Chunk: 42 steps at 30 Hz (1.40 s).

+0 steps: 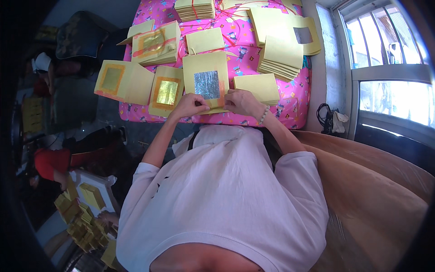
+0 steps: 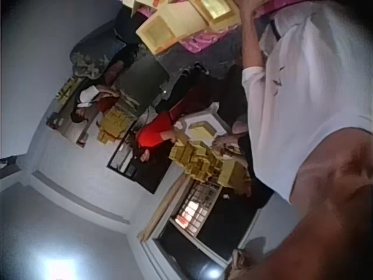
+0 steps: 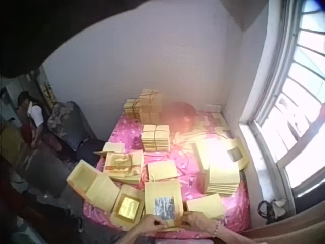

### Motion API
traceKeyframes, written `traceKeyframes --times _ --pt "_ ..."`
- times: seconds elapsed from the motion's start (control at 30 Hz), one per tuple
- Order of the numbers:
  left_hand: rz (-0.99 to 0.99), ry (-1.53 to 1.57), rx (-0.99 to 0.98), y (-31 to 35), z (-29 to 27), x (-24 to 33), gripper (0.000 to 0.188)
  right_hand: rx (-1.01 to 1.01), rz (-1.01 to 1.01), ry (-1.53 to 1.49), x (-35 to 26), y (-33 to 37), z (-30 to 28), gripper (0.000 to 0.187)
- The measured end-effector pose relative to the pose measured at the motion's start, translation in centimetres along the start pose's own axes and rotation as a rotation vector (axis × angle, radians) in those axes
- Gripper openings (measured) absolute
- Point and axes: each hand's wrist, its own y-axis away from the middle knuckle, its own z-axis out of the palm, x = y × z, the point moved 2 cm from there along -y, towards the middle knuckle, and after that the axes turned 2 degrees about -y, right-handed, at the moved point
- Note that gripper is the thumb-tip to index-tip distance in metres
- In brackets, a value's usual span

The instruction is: The recorder is checking and stacking sheets of joss paper (spirit money) with foil centers at a workspace.

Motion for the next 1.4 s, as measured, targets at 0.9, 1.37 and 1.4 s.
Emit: traceKeyframes --times 0.9,1.37,1.4 --pt "0.268 -0.249 0.139 1.5 1.3 2.5 0.038 0.055 -0.087 0.096 0.6 -0.1 1.2 0.016" --pt "0.215 -0.218 0.096 1.3 1.0 2.3 0.035 0.053 -0.101 0.064 0.7 0.0 1.2 0.017" --pt "0.176 -0.167 0.049 1.2 0.8 2.2 0.034 0.052 -0.100 0.061 0.7 -0.1 1.1 0.017"
